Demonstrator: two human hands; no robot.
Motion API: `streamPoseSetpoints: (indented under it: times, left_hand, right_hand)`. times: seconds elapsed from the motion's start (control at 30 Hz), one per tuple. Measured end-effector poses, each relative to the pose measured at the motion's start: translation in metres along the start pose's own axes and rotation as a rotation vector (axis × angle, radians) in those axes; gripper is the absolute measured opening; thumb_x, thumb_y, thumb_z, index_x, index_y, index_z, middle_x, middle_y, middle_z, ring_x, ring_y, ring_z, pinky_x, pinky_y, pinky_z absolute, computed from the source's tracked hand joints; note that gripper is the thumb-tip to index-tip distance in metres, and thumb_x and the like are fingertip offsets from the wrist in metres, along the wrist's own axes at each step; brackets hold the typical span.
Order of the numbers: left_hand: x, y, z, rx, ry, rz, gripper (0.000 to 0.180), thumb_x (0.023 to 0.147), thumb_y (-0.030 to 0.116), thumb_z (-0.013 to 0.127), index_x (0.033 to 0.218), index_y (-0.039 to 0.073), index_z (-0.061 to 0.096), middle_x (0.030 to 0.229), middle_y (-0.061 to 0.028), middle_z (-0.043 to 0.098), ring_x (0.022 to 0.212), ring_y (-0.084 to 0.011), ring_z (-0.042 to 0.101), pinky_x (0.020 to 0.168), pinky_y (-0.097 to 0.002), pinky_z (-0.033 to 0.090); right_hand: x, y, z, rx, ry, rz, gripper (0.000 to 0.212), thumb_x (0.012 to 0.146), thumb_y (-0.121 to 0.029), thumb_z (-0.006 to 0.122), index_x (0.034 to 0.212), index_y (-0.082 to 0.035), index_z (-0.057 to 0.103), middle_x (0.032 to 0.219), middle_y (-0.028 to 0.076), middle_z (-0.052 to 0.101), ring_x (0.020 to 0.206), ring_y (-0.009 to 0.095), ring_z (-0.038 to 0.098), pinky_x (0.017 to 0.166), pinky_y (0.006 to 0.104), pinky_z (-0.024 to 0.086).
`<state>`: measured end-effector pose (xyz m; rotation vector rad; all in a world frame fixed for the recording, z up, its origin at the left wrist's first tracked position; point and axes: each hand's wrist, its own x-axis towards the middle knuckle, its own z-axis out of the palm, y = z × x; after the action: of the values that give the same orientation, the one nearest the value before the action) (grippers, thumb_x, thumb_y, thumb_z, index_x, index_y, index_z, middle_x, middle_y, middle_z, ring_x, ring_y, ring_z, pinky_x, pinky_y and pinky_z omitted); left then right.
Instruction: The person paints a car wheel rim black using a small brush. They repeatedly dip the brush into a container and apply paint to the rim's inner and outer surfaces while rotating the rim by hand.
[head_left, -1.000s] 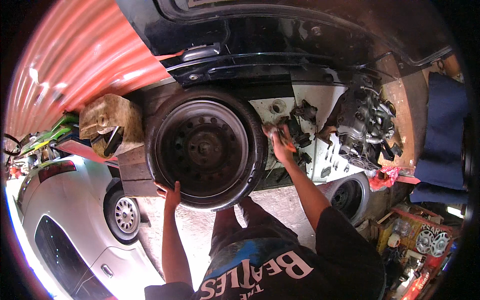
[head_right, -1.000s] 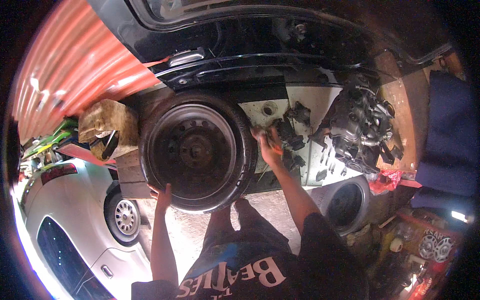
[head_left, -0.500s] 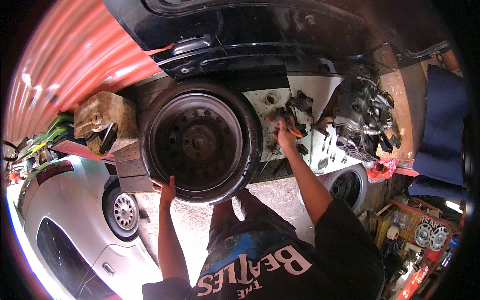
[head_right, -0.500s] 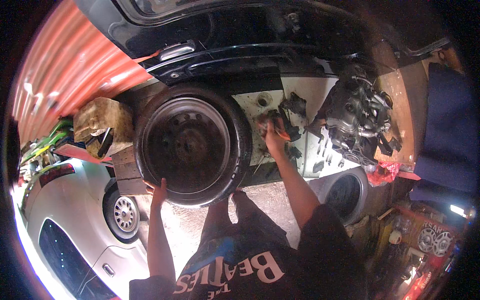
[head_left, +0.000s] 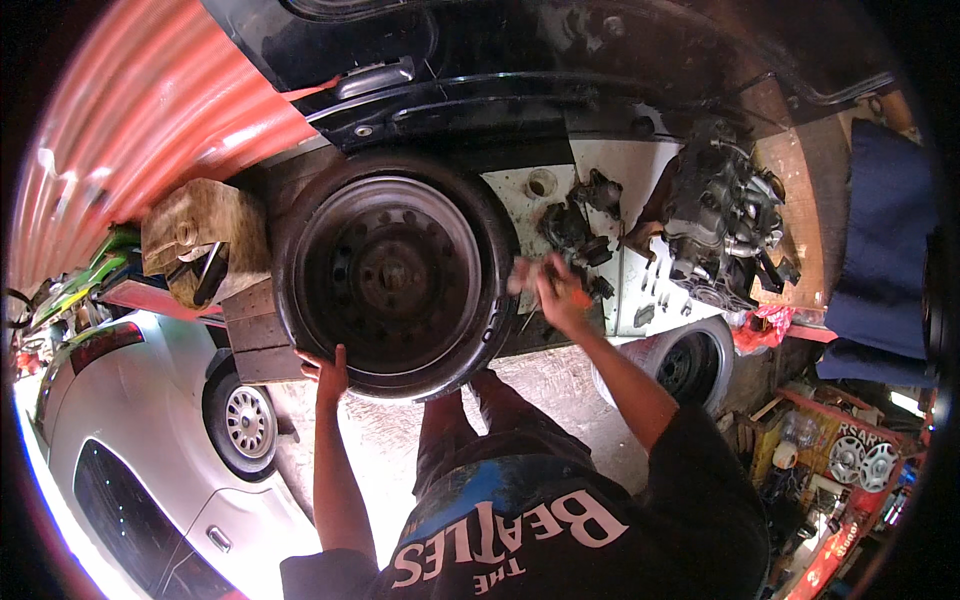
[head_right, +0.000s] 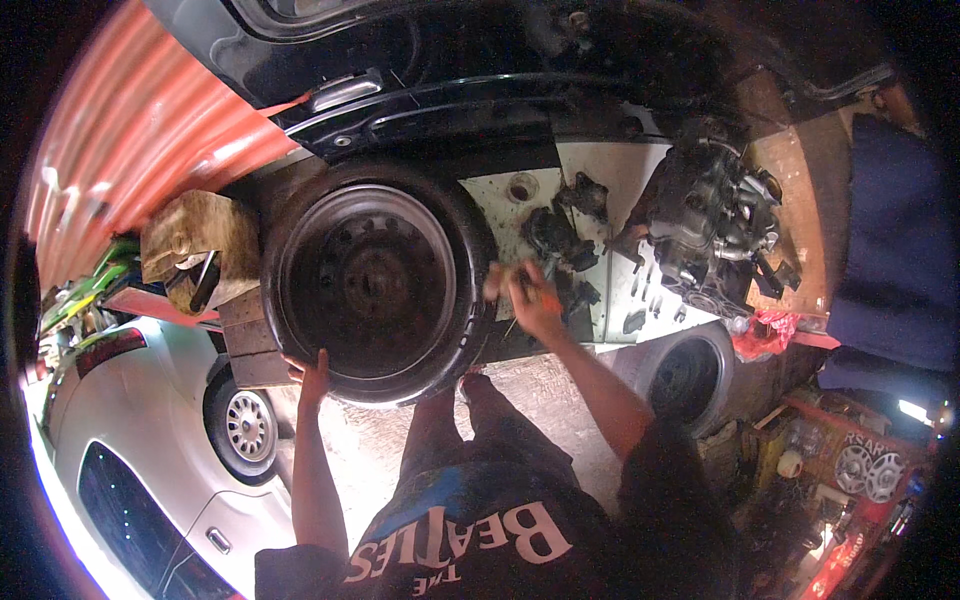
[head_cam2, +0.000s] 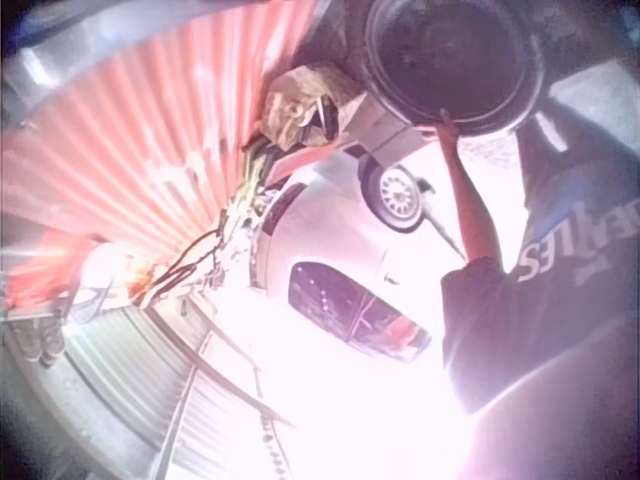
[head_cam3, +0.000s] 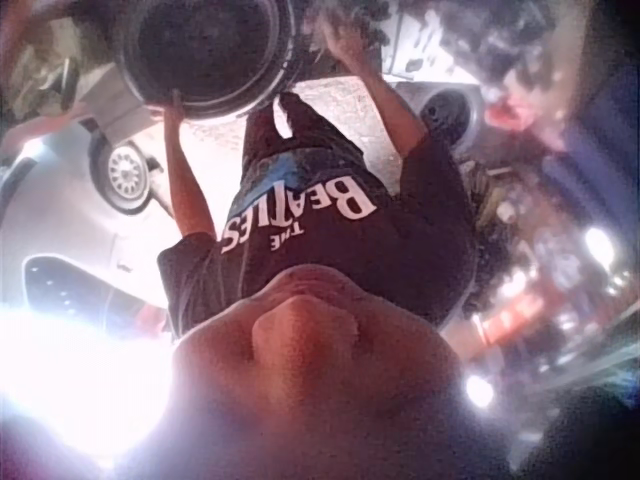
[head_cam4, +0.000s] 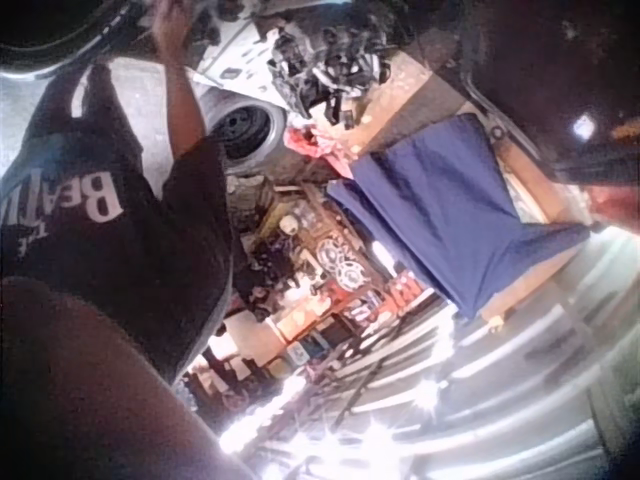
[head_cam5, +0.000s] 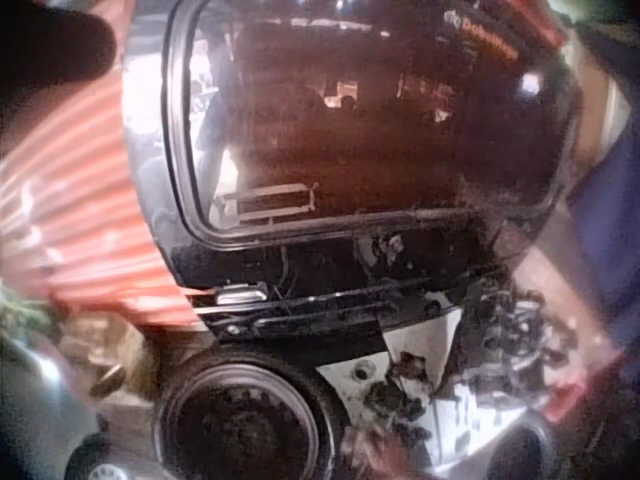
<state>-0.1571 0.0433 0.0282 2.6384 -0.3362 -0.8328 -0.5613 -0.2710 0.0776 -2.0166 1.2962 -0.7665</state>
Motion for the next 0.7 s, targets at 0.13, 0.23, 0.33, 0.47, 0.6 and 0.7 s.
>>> streamPoseSetpoints:
  times: [0.13, 0.23, 0.33, 0.47, 0.6, 0.7]
  left_hand:
    - [-0.002, -0.002, -0.007, -0.029, 0.023, 0.019, 0.127, 0.095, 0.064, 0.061, 0.153, 0.006, -0.036, 0.152, -0.0554, -0.006, 0.148, -0.0657, -0.002, 0.123, -0.0635, 0.011]
    - [-0.006, -0.001, -0.012, -0.036, 0.037, 0.022, 0.127, 0.095, 0.063, 0.062, 0.154, 0.006, -0.035, 0.151, -0.0562, -0.005, 0.147, -0.0662, 0.001, 0.122, -0.0633, 0.012]
    - [-0.007, 0.005, 0.0, -0.032, 0.047, 0.049, 0.127, 0.094, 0.063, 0.063, 0.154, 0.006, -0.034, 0.151, -0.0561, -0.003, 0.146, -0.0669, 0.006, 0.122, -0.0633, 0.014]
    - [0.0, -0.021, -0.002, 0.018, 0.134, 0.068, 0.127, 0.094, 0.064, 0.063, 0.155, 0.007, -0.033, 0.151, -0.0562, -0.002, 0.146, -0.0679, 0.007, 0.122, -0.0642, 0.015]
    - [-0.014, -0.008, -0.004, -0.056, 0.073, 0.024, 0.128, 0.093, 0.064, 0.063, 0.154, 0.009, -0.036, 0.151, -0.0552, -0.007, 0.145, -0.0702, 0.005, 0.121, -0.0667, 0.013]
    - [-0.016, 0.004, -0.006, -0.07, 0.052, 0.006, 0.128, 0.092, 0.065, 0.064, 0.154, 0.012, -0.035, 0.154, -0.0524, -0.011, 0.144, -0.0714, 0.004, 0.121, -0.0689, 0.011]
  right_hand:
    - [0.083, -0.012, 0.019, -0.225, 0.063, -0.314, 0.021, 0.1, -0.025, 0.061, 0.106, -0.005, 0.06, 0.095, 0.018, 0.067, 0.085, 0.036, 0.067, 0.075, 0.0453, 0.053]
    - [0.059, -0.034, 0.023, 0.314, -0.037, 0.247, 0.024, 0.103, -0.029, 0.056, 0.109, -0.005, 0.058, 0.094, 0.019, 0.067, 0.089, 0.038, 0.066, 0.075, 0.0462, 0.053]
    - [-0.023, -0.017, 0.012, 0.165, -0.129, 0.04, 0.022, 0.102, -0.024, 0.056, 0.11, -0.004, 0.056, 0.097, 0.016, 0.065, 0.091, 0.037, 0.067, 0.078, 0.0426, 0.052]
    - [-0.055, -0.078, -0.017, 0.141, -0.681, -0.069, 0.012, 0.092, -0.011, 0.064, 0.102, -0.009, 0.057, 0.09, 0.014, 0.064, 0.091, 0.027, 0.07, 0.08, 0.0366, 0.053]
    - [0.036, -0.066, -0.009, 0.082, -0.59, -0.231, 0.008, 0.096, -0.014, 0.06, 0.102, -0.01, 0.056, 0.089, 0.012, 0.066, 0.084, 0.033, 0.071, 0.073, 0.0417, 0.054]
    - [0.136, -0.067, 0.015, 0.013, -0.386, -0.396, 0.012, 0.099, -0.022, 0.06, 0.101, -0.01, 0.057, 0.085, 0.012, 0.067, 0.079, 0.038, 0.07, 0.068, 0.0466, 0.053]
